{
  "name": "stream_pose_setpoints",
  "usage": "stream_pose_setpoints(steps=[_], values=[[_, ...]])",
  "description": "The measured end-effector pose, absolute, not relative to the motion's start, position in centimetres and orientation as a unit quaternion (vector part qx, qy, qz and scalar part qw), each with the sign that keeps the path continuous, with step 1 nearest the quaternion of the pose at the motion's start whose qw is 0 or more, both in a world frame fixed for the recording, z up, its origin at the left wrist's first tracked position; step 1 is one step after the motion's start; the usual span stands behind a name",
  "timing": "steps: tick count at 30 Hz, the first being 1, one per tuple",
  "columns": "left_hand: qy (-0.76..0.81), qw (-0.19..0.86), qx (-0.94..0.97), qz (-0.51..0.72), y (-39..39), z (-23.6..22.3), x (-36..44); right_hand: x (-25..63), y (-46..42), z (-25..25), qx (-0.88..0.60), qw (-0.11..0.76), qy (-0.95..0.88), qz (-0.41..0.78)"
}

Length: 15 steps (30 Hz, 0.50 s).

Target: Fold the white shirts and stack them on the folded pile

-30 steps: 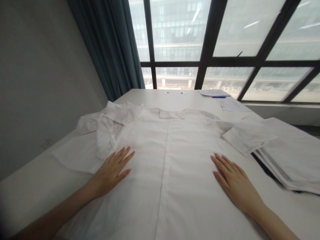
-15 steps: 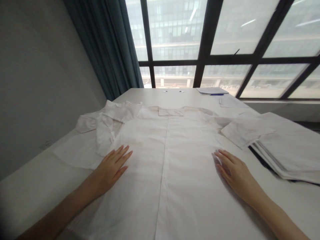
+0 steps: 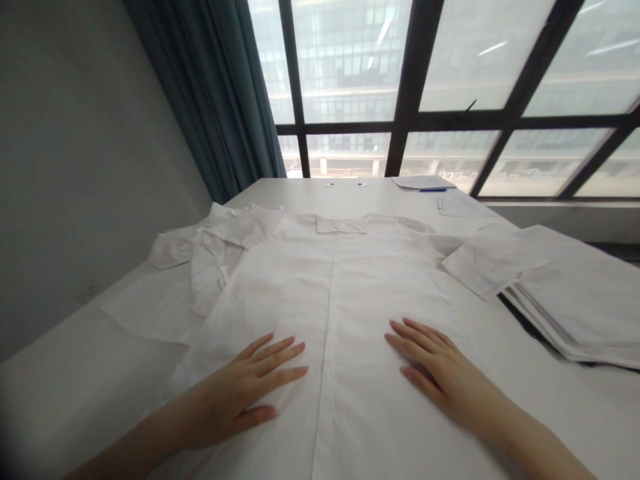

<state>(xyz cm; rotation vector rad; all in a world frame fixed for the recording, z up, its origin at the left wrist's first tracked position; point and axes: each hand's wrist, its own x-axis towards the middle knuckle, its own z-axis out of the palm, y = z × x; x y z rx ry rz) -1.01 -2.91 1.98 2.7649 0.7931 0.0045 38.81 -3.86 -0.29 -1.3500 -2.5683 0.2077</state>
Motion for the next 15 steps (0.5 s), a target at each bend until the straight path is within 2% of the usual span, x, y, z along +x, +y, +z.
stream_pose_setpoints(steps=[8, 15], values=[[0.266, 0.138, 0.954, 0.033, -3.0, 2.0, -0.9, 43.9, -1.6, -1.7, -0.517, 0.200, -0.832, -0.033], [0.271, 0.135, 0.953, 0.018, -2.9, 1.8, -0.9, 50.4, 2.2, -2.2, -0.629, 0.109, -0.727, -0.254]])
